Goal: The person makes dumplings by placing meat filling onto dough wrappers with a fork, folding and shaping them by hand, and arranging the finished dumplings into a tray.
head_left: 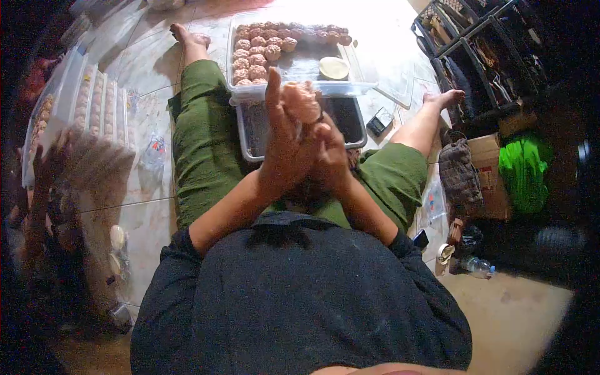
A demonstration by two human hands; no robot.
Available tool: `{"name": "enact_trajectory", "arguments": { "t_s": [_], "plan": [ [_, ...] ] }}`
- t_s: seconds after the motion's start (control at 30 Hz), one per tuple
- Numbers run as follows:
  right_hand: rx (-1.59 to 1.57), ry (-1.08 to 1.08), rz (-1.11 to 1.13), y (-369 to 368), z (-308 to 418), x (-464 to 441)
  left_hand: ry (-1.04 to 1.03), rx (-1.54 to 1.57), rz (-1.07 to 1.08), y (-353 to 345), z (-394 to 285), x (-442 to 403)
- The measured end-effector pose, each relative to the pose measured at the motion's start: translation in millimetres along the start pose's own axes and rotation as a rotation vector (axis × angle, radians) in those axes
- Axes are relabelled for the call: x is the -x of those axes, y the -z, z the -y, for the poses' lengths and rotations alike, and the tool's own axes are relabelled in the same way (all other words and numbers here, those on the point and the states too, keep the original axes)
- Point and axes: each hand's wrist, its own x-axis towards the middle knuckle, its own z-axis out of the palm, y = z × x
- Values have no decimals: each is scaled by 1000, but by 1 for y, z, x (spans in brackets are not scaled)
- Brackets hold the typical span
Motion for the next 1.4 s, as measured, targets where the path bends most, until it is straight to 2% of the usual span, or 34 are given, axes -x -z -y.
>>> {"name": "enact_trajectory", "arguments": {
  "t_s": [0.03, 0.07, 0.13, 0.2, 0.3, 0.37, 0.43, 0.47, 0.5, 0.53, 0.6, 0.7, 0.73, 0.77, 0.8, 0.83, 0.87, 0.97, 1.0, 1.07, 1.13, 1.23, 1.3, 1.33, 1.4],
  "plan": [
    [-1, -32, -33, 3, 4, -4, 112, 244, -49, -2, -3, -1],
    [-126, -149, 22, 13, 1, -3, 19, 223, -78, 3, -3, -5],
    [191, 2, 166, 26, 3, -7, 45, 262, -38, 18, 7, -9],
    [483, 116, 269, 29, 10, -7, -175, 135, -8, 25, 2, -11],
    [203, -71, -138, 17, -6, 7, 8, 293, 17, 28, -8, -12],
    [41, 19, -20, 9, -2, 13, -150, 12, -26, 30, -8, -9],
    [316, 355, 95, -12, 0, 17, -131, 63, -19, 27, -7, -6],
    [402, 300, 162, -6, -8, 17, -35, 251, 4, 22, -6, -4],
    [415, 188, 139, -4, 1, 13, 63, 437, 25, 18, -3, -2],
    [424, 72, 117, -2, 16, 7, -111, 85, 7, 20, 10, -10],
    [364, -188, 52, 10, 22, 3, -96, 52, -31, 16, 15, -17],
    [309, 88, 194, 19, -13, -9, -85, -34, -33, 2, 22, -33],
    [389, 258, 227, 23, -18, -19, -72, -93, -26, -3, 23, -39],
    [380, 164, 238, 30, -18, -27, -66, -147, -19, -9, 25, -45],
    [370, 72, 252, 36, -12, -39, -162, -356, 20, -11, 29, -53],
    [441, 46, 215, 2, 7, 0, -348, -491, 40, 29, 16, -22],
    [477, -73, 205, 5, 6, 1, -455, -696, 64, 38, 20, -26],
    [380, -73, 143, 5, 0, 12, -264, -483, -22, 37, 28, -17],
    [421, -22, 146, 0, -3, 16, -76, -190, -68, 31, 32, -11],
    [508, 80, 140, -11, -9, 20, 50, 1, -110, 22, 39, -7],
    [534, 86, 156, -11, -14, 15, -73, -214, -110, 19, 32, -12],
    [497, 52, 148, -9, -16, 6, -210, -226, -78, 20, 11, -17],
    [414, -1, 151, 0, -2, 3, -146, -41, -101, 21, 5, -18],
    [269, -84, 155, 3, 0, 0, -41, 96, -140, 19, 5, -17],
    [359, -6, 234, 9, 6, -6, -9, 158, -72, 21, 5, -15]
  ]
}}
